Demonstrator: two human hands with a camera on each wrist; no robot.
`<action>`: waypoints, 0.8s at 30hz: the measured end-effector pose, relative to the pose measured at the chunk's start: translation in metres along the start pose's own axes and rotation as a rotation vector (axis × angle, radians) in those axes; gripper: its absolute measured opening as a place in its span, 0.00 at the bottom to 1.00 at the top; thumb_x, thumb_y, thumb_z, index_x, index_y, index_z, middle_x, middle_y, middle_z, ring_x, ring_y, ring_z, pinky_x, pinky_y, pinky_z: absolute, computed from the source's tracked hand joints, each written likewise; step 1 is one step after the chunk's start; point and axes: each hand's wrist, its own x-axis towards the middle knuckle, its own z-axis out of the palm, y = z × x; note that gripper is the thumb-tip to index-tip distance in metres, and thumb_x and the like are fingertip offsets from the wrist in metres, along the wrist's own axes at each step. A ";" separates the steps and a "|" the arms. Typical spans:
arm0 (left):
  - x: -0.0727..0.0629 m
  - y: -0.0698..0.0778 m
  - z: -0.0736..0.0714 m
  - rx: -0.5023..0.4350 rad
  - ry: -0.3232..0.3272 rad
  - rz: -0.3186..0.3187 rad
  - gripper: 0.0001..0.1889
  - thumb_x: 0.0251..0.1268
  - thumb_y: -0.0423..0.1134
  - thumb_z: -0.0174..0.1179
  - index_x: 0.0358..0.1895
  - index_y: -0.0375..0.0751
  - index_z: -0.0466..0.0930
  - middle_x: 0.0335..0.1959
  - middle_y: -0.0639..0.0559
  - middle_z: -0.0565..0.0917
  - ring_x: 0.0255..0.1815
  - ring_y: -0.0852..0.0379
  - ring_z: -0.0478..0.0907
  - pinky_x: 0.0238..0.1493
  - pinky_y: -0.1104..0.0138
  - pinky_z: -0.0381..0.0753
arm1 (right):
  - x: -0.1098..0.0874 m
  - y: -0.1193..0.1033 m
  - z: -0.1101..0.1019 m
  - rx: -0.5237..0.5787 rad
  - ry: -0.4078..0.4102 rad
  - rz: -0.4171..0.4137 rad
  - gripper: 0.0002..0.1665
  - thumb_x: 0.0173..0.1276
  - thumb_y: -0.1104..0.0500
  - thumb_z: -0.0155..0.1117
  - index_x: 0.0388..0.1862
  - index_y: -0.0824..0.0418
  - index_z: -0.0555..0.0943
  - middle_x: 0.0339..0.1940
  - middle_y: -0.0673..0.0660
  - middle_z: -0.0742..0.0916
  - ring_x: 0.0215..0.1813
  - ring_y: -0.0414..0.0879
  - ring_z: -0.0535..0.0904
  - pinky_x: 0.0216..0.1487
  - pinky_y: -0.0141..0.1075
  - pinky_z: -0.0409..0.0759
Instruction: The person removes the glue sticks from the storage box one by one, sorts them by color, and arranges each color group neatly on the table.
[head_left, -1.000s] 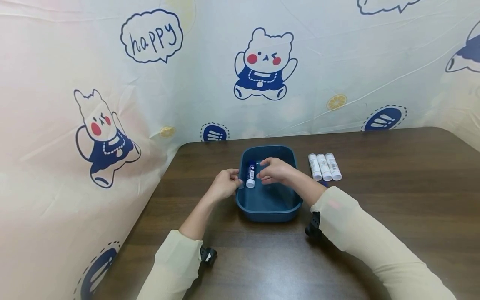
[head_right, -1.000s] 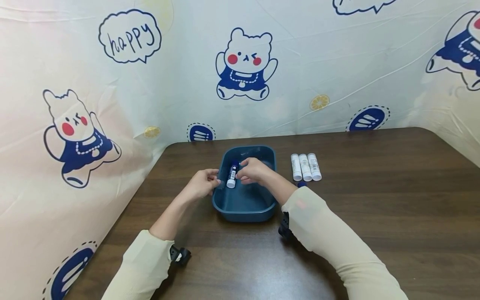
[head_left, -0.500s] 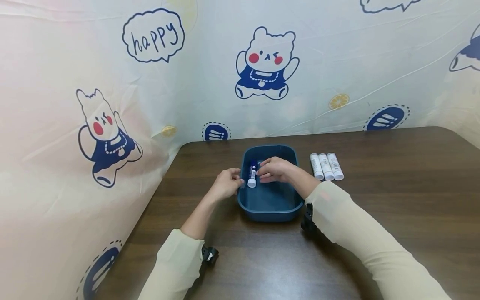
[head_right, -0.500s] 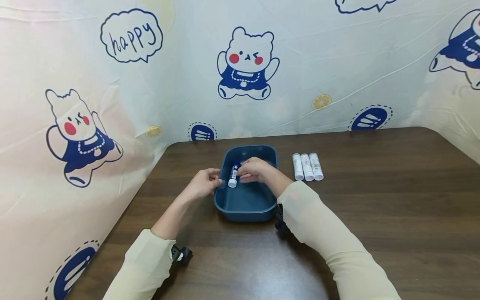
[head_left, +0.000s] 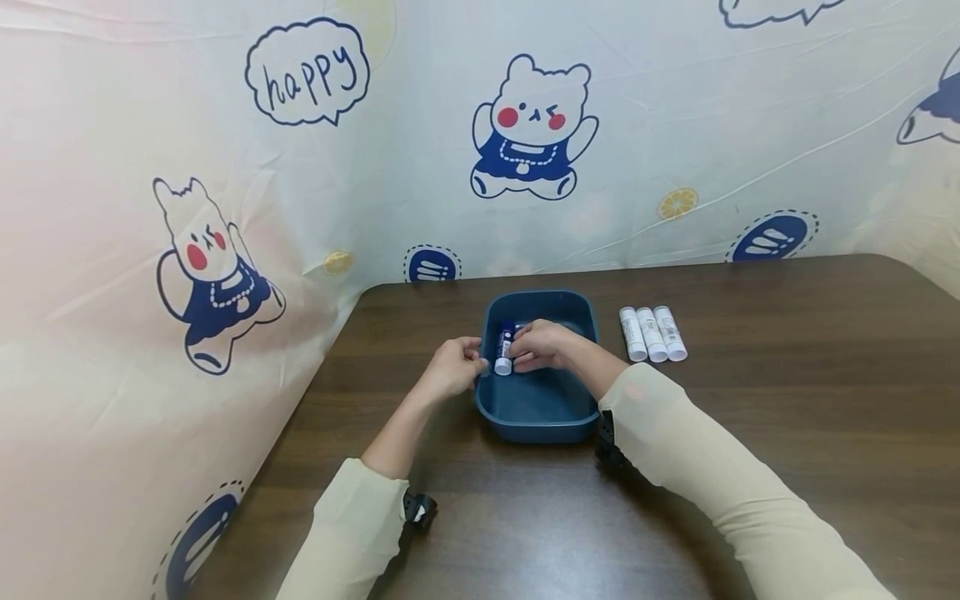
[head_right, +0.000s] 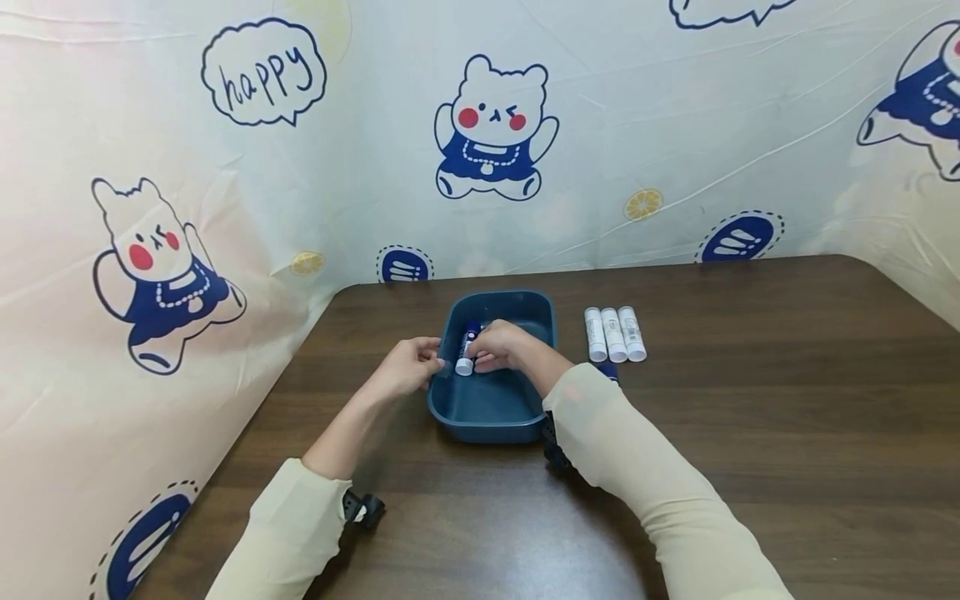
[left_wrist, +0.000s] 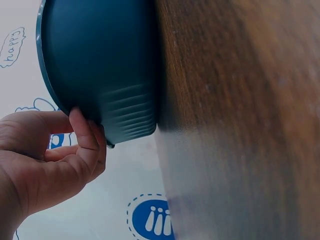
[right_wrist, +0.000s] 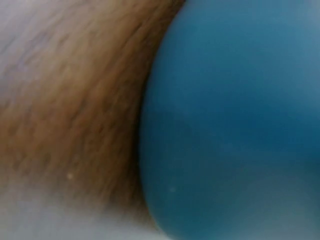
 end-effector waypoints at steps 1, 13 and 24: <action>0.000 0.000 0.000 0.002 0.000 0.004 0.23 0.67 0.32 0.52 0.64 0.32 0.65 0.32 0.44 0.74 0.28 0.52 0.73 0.31 0.63 0.78 | 0.000 0.000 0.000 0.002 0.004 0.003 0.31 0.65 0.68 0.57 0.66 0.68 0.61 0.53 0.67 0.74 0.47 0.53 0.79 0.50 0.40 0.76; -0.003 0.003 0.000 0.008 0.008 0.016 0.23 0.66 0.30 0.53 0.63 0.31 0.65 0.30 0.45 0.73 0.25 0.53 0.71 0.28 0.65 0.77 | 0.004 0.001 0.003 -0.002 0.018 0.013 0.24 0.64 0.67 0.59 0.58 0.71 0.69 0.49 0.66 0.77 0.46 0.52 0.80 0.48 0.39 0.77; -0.003 0.001 0.000 0.004 -0.002 0.014 0.23 0.66 0.31 0.53 0.64 0.32 0.65 0.31 0.45 0.72 0.27 0.53 0.72 0.31 0.63 0.78 | 0.002 0.001 0.002 0.014 0.016 0.017 0.22 0.64 0.67 0.59 0.57 0.71 0.70 0.50 0.66 0.76 0.44 0.51 0.80 0.49 0.39 0.77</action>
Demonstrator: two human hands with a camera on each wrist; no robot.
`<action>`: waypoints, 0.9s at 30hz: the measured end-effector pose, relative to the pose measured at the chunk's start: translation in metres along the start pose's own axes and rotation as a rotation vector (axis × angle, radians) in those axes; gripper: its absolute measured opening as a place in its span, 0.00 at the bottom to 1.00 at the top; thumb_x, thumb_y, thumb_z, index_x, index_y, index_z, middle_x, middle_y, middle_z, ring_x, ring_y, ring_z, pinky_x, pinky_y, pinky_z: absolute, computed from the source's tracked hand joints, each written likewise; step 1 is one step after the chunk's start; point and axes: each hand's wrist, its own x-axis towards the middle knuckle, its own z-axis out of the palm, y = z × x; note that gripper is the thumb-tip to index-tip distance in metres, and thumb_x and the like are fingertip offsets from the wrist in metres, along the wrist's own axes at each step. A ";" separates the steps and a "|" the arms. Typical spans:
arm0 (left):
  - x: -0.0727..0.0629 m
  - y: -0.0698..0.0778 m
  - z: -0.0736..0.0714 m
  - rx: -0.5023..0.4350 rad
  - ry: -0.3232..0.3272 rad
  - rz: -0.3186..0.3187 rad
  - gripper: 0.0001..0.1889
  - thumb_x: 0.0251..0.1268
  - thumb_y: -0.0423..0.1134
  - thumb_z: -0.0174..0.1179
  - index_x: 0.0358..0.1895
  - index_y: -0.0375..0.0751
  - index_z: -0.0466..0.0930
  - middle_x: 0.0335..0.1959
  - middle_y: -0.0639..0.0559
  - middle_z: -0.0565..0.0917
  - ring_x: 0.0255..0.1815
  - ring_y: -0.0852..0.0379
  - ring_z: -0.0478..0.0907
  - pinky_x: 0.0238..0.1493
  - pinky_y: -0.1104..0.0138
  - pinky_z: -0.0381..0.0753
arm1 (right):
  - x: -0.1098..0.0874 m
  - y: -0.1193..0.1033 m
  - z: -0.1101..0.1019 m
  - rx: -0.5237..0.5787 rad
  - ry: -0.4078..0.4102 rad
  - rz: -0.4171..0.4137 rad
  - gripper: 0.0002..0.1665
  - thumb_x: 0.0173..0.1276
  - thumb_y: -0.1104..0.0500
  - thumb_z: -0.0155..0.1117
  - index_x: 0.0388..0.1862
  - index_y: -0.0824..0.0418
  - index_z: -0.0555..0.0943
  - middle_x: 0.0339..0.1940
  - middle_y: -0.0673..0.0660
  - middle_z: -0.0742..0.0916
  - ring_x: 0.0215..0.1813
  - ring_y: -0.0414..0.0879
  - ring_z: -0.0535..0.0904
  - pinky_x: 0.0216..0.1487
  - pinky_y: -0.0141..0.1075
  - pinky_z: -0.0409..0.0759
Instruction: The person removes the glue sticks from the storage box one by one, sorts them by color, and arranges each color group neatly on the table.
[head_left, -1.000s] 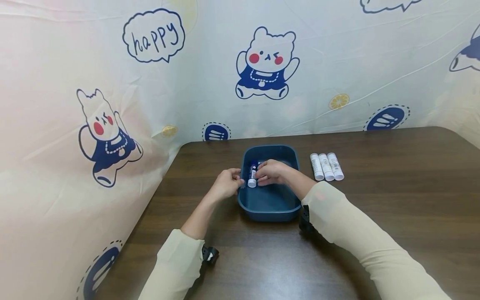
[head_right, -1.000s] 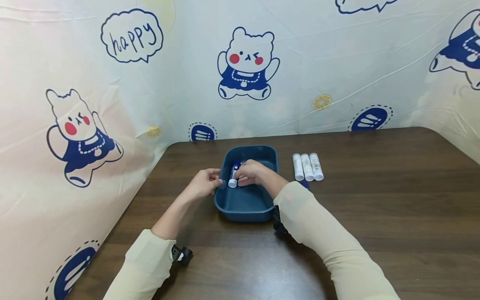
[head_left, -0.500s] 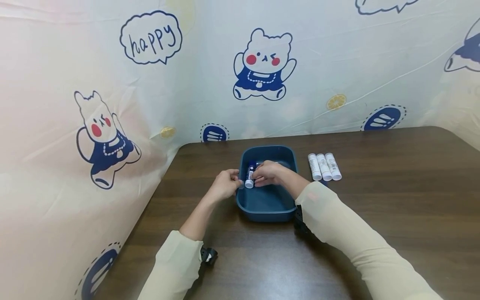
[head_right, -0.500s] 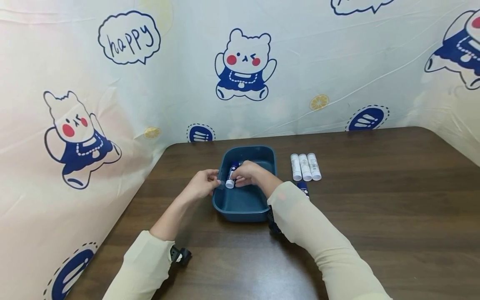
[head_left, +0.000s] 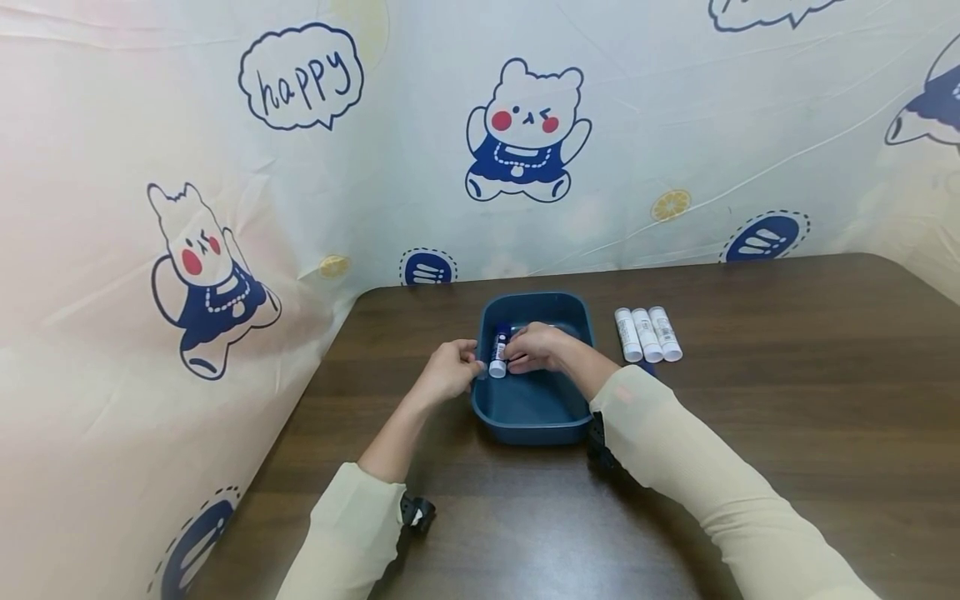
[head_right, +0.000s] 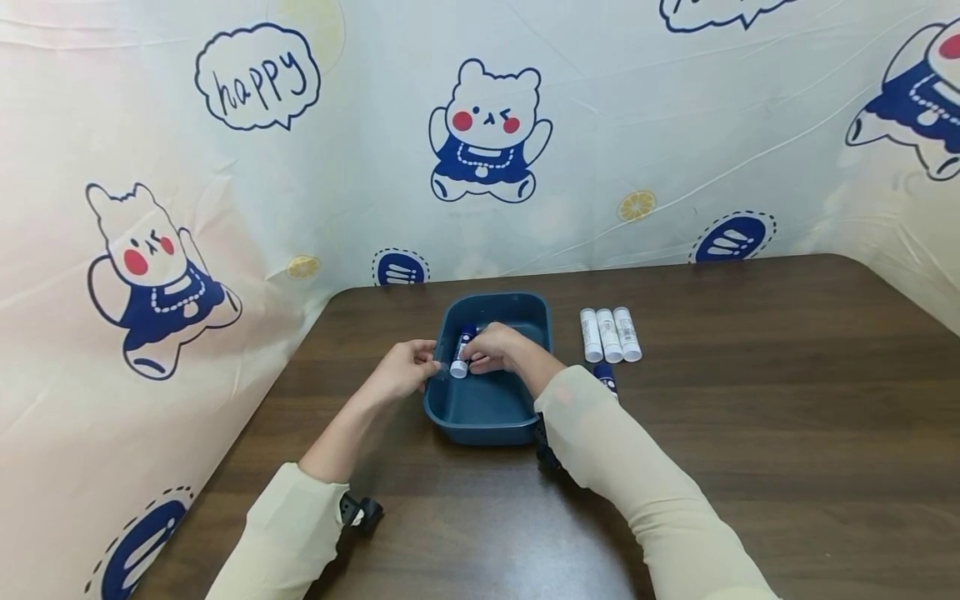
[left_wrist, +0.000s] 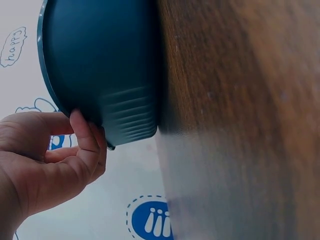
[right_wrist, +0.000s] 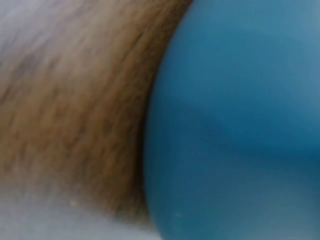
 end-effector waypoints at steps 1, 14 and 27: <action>0.000 0.000 0.000 -0.001 0.000 0.000 0.23 0.66 0.31 0.53 0.64 0.32 0.65 0.31 0.45 0.72 0.28 0.53 0.72 0.31 0.64 0.78 | 0.000 0.000 0.000 0.001 -0.001 -0.002 0.23 0.64 0.67 0.59 0.58 0.71 0.69 0.50 0.66 0.76 0.44 0.51 0.80 0.49 0.39 0.77; 0.001 0.000 0.000 -0.011 -0.003 0.005 0.23 0.66 0.30 0.52 0.63 0.30 0.65 0.31 0.46 0.73 0.28 0.54 0.72 0.32 0.62 0.78 | 0.006 0.004 0.002 -0.025 -0.044 0.000 0.27 0.62 0.67 0.62 0.59 0.71 0.67 0.50 0.66 0.75 0.42 0.51 0.80 0.45 0.37 0.79; 0.001 0.000 0.000 -0.001 -0.010 0.000 0.23 0.66 0.31 0.52 0.64 0.31 0.64 0.31 0.45 0.73 0.25 0.54 0.72 0.33 0.60 0.78 | 0.002 0.006 0.008 -0.071 -0.114 -0.059 0.21 0.62 0.68 0.61 0.53 0.71 0.69 0.47 0.65 0.77 0.42 0.50 0.80 0.47 0.39 0.78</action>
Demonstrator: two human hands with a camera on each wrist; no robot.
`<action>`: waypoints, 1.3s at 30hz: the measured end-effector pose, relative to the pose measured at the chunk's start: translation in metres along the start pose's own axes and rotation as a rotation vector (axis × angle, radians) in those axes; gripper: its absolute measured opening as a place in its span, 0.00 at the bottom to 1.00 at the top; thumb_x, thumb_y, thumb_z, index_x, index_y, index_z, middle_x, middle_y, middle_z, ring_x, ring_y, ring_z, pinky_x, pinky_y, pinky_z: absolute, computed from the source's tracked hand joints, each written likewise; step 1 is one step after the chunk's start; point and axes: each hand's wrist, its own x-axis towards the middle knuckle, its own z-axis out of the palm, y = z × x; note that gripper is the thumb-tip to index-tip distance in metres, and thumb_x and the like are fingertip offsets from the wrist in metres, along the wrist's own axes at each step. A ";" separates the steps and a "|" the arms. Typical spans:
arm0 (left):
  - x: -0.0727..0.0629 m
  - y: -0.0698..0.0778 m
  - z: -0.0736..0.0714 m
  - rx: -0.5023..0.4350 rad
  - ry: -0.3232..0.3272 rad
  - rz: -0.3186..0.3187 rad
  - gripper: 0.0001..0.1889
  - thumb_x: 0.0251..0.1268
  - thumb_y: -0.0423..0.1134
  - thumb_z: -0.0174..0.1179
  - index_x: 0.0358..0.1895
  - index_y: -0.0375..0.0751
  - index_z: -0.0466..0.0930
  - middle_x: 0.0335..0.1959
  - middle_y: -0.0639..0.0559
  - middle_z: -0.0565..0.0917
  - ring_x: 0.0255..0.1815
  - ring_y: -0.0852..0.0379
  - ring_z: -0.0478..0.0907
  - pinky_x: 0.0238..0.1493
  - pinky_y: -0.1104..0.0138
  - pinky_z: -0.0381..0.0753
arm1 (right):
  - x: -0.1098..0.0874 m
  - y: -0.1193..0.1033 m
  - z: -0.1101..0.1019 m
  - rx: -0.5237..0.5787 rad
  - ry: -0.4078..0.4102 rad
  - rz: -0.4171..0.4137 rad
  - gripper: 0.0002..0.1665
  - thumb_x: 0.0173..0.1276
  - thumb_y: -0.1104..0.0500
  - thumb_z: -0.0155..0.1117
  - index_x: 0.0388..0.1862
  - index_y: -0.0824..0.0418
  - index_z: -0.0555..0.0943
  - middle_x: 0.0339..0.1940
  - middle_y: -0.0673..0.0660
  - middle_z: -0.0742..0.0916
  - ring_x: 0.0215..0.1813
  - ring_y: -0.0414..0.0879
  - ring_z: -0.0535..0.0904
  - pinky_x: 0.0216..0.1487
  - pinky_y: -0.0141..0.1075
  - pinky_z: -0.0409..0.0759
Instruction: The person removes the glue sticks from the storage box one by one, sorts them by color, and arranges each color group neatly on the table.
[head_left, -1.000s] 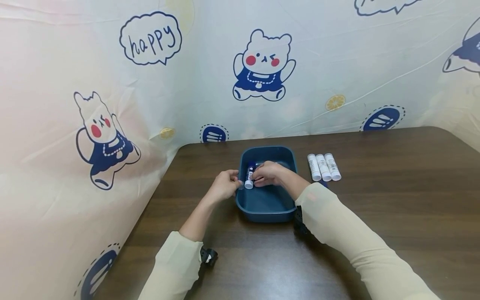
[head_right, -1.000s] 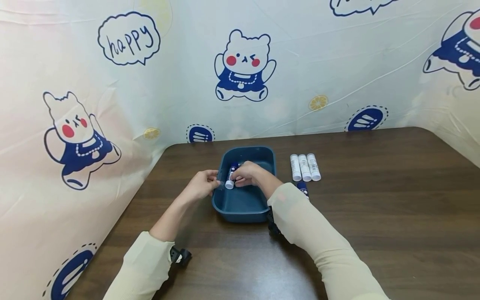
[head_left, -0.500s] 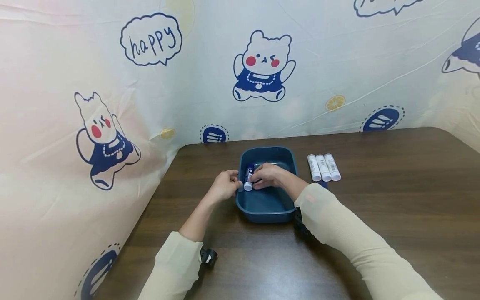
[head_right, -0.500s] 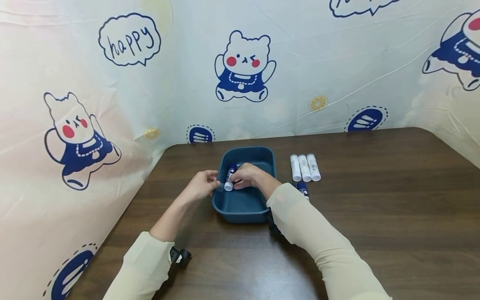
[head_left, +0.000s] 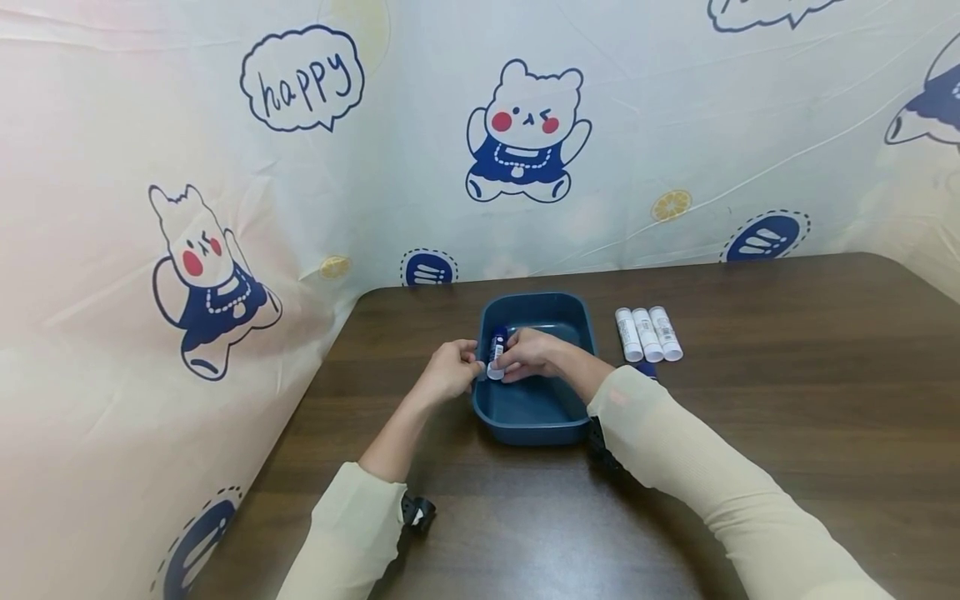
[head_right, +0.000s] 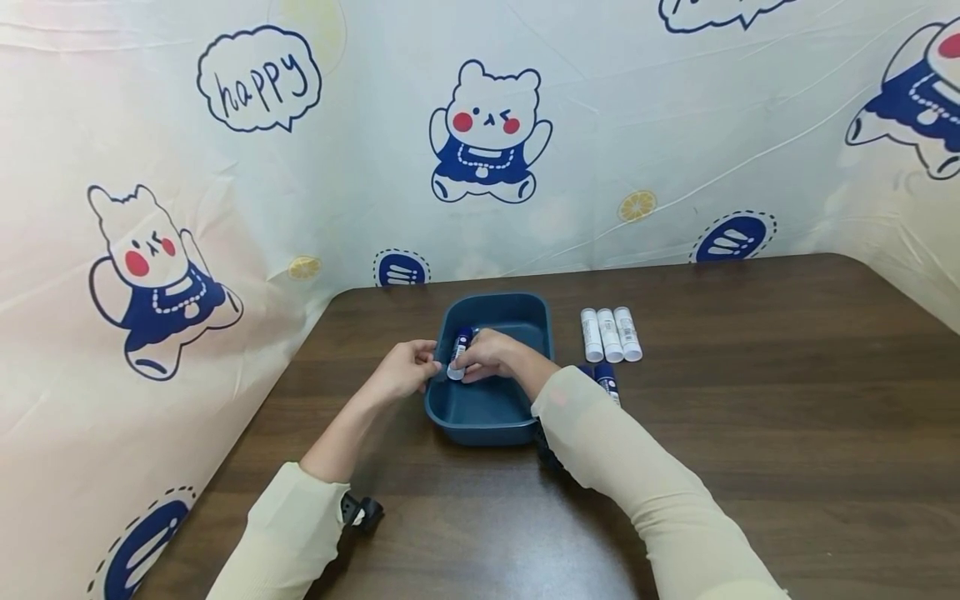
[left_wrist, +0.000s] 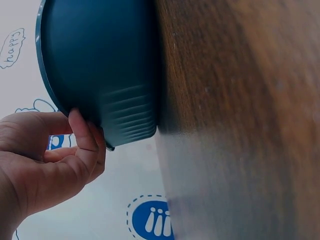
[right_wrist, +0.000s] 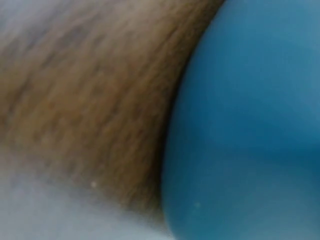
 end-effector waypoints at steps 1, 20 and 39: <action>0.000 0.000 0.000 0.000 0.000 -0.001 0.23 0.66 0.31 0.52 0.64 0.31 0.64 0.31 0.45 0.73 0.25 0.54 0.72 0.33 0.59 0.78 | 0.000 0.000 0.000 -0.002 -0.002 -0.003 0.21 0.62 0.69 0.61 0.53 0.72 0.69 0.47 0.65 0.77 0.42 0.50 0.80 0.47 0.39 0.78; 0.002 -0.003 -0.001 -0.003 -0.006 -0.020 0.23 0.67 0.32 0.52 0.64 0.33 0.64 0.32 0.45 0.73 0.28 0.53 0.72 0.32 0.63 0.78 | 0.001 0.000 0.003 0.024 -0.011 -0.003 0.18 0.63 0.69 0.59 0.51 0.72 0.70 0.48 0.65 0.75 0.43 0.50 0.78 0.48 0.39 0.77; 0.002 -0.002 0.000 -0.018 -0.008 -0.021 0.23 0.67 0.32 0.52 0.64 0.33 0.64 0.34 0.44 0.74 0.31 0.52 0.74 0.31 0.67 0.78 | -0.001 -0.003 -0.004 0.249 -0.043 -0.036 0.36 0.64 0.71 0.57 0.67 0.67 0.53 0.58 0.68 0.70 0.51 0.55 0.75 0.51 0.41 0.76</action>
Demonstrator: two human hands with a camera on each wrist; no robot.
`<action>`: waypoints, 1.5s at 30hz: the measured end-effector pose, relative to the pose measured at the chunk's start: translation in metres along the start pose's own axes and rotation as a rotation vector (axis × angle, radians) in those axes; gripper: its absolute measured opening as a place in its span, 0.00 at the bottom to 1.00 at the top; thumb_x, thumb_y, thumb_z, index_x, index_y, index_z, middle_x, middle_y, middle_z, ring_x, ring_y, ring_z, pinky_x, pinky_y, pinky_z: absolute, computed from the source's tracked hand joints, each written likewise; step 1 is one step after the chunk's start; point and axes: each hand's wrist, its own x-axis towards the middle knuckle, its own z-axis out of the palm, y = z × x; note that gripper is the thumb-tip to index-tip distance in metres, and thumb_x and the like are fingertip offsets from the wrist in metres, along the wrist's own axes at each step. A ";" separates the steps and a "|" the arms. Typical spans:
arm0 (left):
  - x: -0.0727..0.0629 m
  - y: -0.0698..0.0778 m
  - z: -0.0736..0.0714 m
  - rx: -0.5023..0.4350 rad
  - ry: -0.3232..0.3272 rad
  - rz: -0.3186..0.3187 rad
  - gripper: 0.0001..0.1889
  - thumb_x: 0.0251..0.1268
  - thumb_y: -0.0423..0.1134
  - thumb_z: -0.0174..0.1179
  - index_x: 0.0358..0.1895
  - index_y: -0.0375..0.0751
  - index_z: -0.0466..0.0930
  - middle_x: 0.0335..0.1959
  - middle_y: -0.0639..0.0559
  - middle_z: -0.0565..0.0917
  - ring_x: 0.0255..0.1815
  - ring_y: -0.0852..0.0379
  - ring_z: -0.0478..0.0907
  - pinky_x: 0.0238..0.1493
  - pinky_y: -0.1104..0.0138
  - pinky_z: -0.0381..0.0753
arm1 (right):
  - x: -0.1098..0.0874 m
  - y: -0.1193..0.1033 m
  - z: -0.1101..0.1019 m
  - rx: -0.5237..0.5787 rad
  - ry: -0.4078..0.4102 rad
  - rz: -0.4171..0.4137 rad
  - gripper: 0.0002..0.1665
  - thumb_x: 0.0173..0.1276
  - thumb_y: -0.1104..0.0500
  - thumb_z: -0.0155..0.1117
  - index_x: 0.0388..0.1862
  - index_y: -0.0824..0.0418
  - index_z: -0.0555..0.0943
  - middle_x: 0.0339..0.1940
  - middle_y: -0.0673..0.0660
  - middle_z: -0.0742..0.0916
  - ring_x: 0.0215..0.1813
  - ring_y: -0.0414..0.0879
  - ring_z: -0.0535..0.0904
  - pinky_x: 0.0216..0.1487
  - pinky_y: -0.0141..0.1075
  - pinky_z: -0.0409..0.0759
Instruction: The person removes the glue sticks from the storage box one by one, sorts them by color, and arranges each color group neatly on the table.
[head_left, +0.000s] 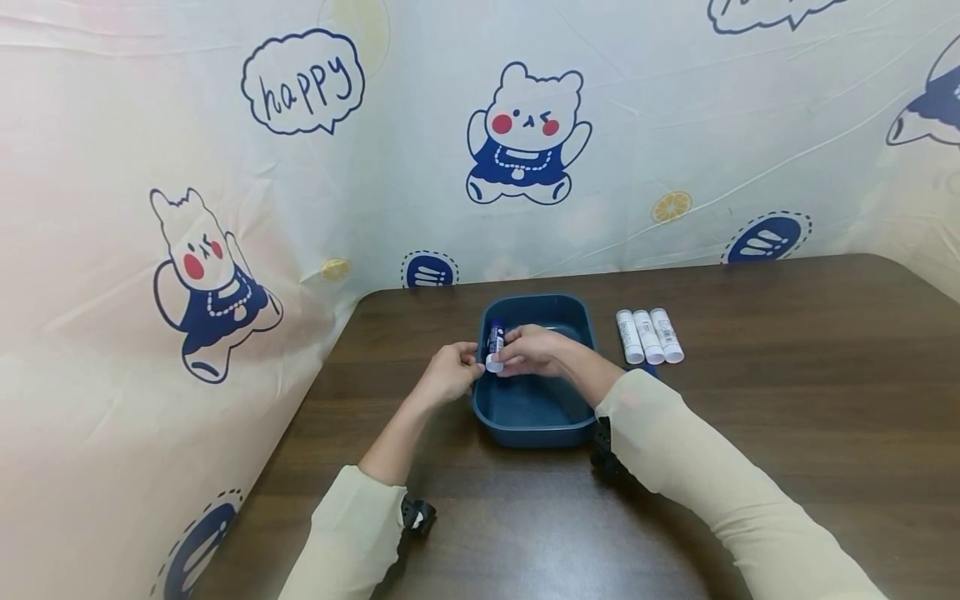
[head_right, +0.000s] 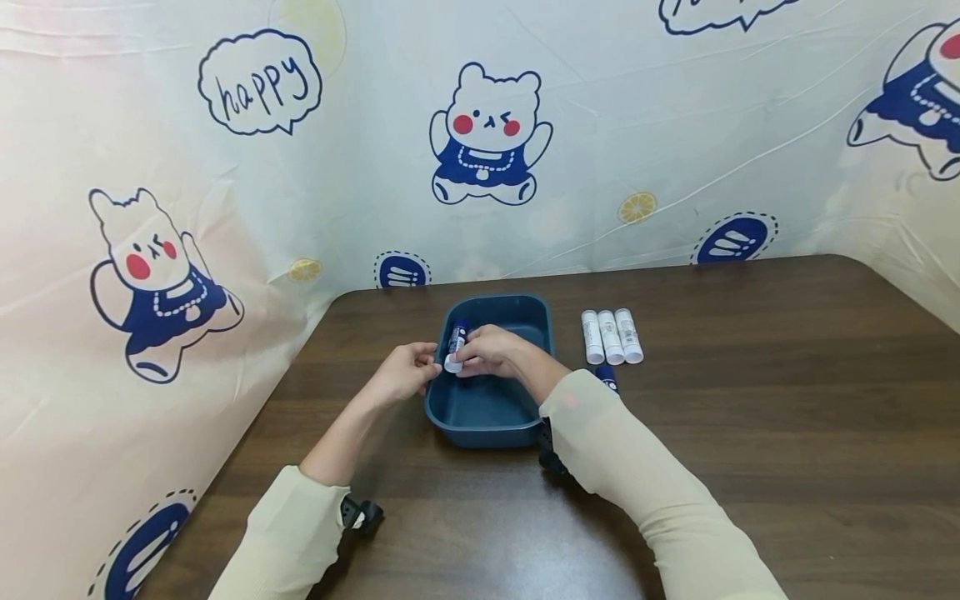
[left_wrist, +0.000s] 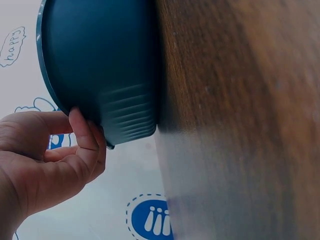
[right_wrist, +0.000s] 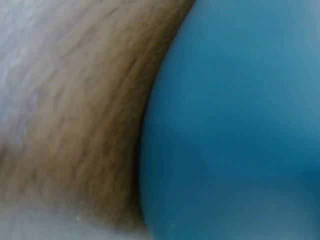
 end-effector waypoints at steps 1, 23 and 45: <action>0.000 0.000 0.000 0.000 0.000 -0.001 0.23 0.67 0.32 0.52 0.64 0.33 0.64 0.34 0.44 0.74 0.31 0.52 0.74 0.31 0.66 0.78 | 0.000 -0.001 0.000 0.004 0.000 -0.006 0.35 0.64 0.71 0.57 0.67 0.67 0.54 0.58 0.68 0.70 0.51 0.55 0.76 0.51 0.41 0.76; -0.001 0.001 0.001 0.014 0.004 0.023 0.23 0.66 0.33 0.53 0.64 0.33 0.64 0.32 0.45 0.73 0.29 0.52 0.73 0.30 0.66 0.78 | -0.015 -0.008 -0.005 0.081 -0.022 -0.124 0.38 0.65 0.68 0.58 0.69 0.63 0.51 0.61 0.66 0.68 0.53 0.56 0.73 0.54 0.42 0.73; -0.003 0.004 0.003 0.014 0.028 0.016 0.22 0.67 0.31 0.52 0.63 0.30 0.64 0.33 0.45 0.73 0.30 0.52 0.73 0.34 0.59 0.79 | -0.062 -0.019 -0.012 0.005 -0.124 -0.191 0.38 0.66 0.71 0.53 0.70 0.65 0.47 0.62 0.69 0.64 0.54 0.55 0.70 0.56 0.46 0.71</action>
